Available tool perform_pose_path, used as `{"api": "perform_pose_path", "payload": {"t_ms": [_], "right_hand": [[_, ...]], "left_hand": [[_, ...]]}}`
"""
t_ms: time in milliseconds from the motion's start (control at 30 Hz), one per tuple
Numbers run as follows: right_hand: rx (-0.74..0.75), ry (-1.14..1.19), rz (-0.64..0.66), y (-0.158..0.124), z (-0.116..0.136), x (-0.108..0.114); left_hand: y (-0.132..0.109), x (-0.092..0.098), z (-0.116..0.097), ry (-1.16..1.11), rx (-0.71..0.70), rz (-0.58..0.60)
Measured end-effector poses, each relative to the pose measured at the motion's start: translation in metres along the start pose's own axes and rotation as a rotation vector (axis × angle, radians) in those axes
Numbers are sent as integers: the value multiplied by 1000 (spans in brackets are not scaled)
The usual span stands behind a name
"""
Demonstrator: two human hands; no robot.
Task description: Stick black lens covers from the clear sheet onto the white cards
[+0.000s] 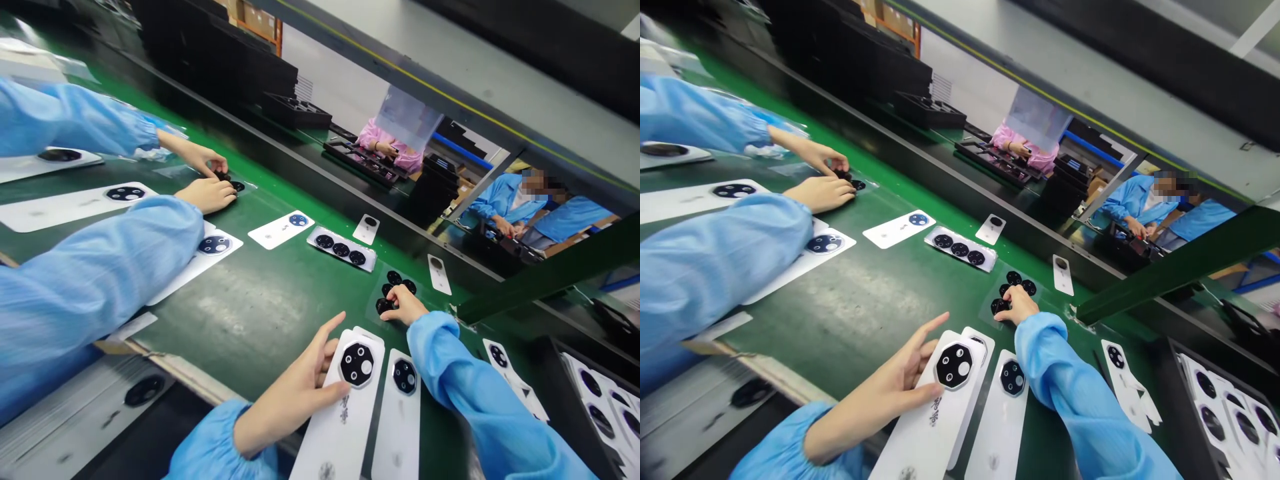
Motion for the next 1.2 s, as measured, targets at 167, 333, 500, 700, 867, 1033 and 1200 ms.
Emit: {"api": "perform_pose_path", "payload": {"t_ms": [167,333,500,700,867,1033,1200], "right_hand": [[7,5,-4,1,0,-1],[25,19,-120,-22,13,3],[90,38,-174,-38,18,1],[153,65,-192,-40,16,1],[177,97,-221,-42,19,11],[156,150,-217,-55,19,34],[125,205,-260,-98,29,54]], "left_hand": [[1,-2,-2,-3,2,-30],[2,-1,0,-32,4,-46],[3,2,2,-29,10,-58],[3,1,0,-33,12,-64],[3,1,-1,-44,23,-68],[5,0,1,-70,35,-44],[9,-1,7,-104,42,-9]]}}
Point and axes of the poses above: each hand's wrist, its own y-axis towards the middle knuckle, its own x-axis out of the back of the hand, z = x × y, the point moved 5 cm from there along y, towards the middle knuckle, and after that the axes turned 3 degrees about -y, right-handed, at the moved point
